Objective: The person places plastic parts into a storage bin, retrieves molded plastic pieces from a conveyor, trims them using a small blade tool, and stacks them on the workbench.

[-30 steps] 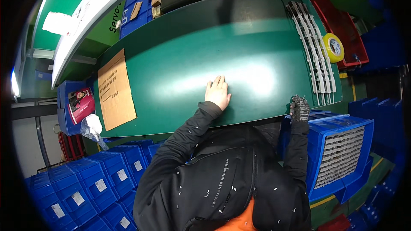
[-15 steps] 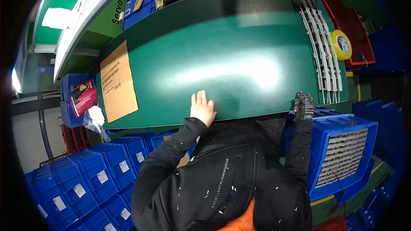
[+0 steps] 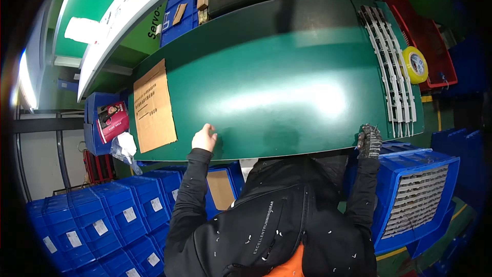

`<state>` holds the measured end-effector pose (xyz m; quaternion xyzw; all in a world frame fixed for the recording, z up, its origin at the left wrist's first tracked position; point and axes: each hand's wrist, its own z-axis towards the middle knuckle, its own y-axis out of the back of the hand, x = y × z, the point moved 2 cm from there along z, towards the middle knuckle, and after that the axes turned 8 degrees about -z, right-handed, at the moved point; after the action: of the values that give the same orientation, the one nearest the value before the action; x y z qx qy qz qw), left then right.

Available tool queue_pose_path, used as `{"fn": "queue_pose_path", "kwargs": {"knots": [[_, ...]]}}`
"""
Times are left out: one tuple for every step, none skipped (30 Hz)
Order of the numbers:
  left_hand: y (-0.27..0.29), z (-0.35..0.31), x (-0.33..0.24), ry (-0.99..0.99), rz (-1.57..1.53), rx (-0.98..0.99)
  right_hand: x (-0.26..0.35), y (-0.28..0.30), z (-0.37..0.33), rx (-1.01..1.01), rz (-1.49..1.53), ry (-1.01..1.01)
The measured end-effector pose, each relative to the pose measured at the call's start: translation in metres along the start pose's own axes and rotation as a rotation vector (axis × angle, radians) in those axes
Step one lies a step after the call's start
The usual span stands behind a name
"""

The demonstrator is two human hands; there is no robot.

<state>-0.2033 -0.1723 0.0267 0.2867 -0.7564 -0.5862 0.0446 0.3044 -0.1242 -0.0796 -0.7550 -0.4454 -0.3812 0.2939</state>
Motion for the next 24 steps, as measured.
{"fn": "queue_pose_path", "kwargs": {"knots": [[-0.004,0.014,-0.012,-0.1,-0.043,-0.022,-0.004,-0.001,0.002,0.0,0.02,-0.011],[-0.007,0.029,-0.025,-0.204,-0.084,-0.043,-0.007,-0.001,0.004,-0.002,0.042,-0.021],[-0.006,0.045,-0.042,-0.269,-0.114,-0.078,-0.002,-0.011,-0.004,-0.01,0.075,-0.04],[-0.003,0.063,-0.06,-0.298,-0.12,-0.088,-0.001,-0.016,-0.006,-0.024,0.054,-0.087],[0.0,0.085,-0.074,-0.35,-0.124,-0.118,-0.003,-0.018,-0.006,-0.018,0.088,-0.106],[0.003,0.11,-0.088,-0.404,-0.129,-0.147,-0.005,-0.021,-0.005,-0.012,0.123,-0.123],[0.006,0.138,-0.096,-0.463,-0.116,-0.196,-0.003,-0.027,-0.003,-0.021,0.144,-0.114],[0.01,0.168,-0.104,-0.514,-0.12,-0.228,0.003,-0.031,-0.001,-0.036,0.126,-0.11],[0.009,0.203,-0.117,-0.576,-0.104,-0.293,0.008,-0.033,0.001,-0.062,0.107,-0.106],[0.013,0.234,-0.128,-0.629,-0.083,-0.363,0.012,-0.036,0.004,-0.072,0.125,-0.102],[0.018,0.267,-0.14,-0.643,-0.055,-0.406,0.015,-0.037,0.009,-0.078,0.126,-0.112],[0.021,0.301,-0.155,-0.662,-0.033,-0.444,0.019,-0.037,0.013,-0.091,0.126,-0.121],[0.024,0.336,-0.163,-0.688,-0.024,-0.494,0.022,-0.039,0.016,-0.091,0.115,-0.091],[0.029,0.369,-0.171,-0.713,-0.017,-0.546,0.025,-0.044,0.019,-0.105,0.127,-0.088],[0.033,0.394,-0.183,-0.561,0.012,-0.492,0.025,-0.047,0.025,-0.123,0.085,-0.065],[0.038,0.425,-0.184,-0.569,0.036,-0.513,0.025,-0.051,0.03,-0.133,0.045,-0.04],[0.04,0.448,-0.193,-0.549,0.059,-0.521,0.02,-0.048,0.037,-0.148,0.005,-0.046],[0.041,0.466,-0.202,-0.527,0.084,-0.531,0.018,-0.046,0.042,-0.162,0.012,-0.045],[0.041,0.48,-0.214,-0.543,0.08,-0.525,0.017,-0.045,0.046,-0.12,0.021,-0.026],[0.041,0.493,-0.225,-0.496,0.089,-0.531,0.014,-0.042,0.05,-0.078,0.029,-0.007],[0.042,0.504,-0.237,-0.447,0.098,-0.536,0.011,-0.04,0.057,0.038,0.35,-0.027],[0.043,0.515,-0.248,-0.4,0.082,-0.469,0.008,-0.038,0.06,0.024,0.354,-0.022],[0.042,0.525,-0.26,-0.324,0.094,-0.409,0.007,-0.034,0.062,0.01,0.345,-0.023],[0.041,0.532,-0.268,-0.321,0.097,-0.395,0.009,-0.034,0.064,-0.001,0.337,-0.025]]}}
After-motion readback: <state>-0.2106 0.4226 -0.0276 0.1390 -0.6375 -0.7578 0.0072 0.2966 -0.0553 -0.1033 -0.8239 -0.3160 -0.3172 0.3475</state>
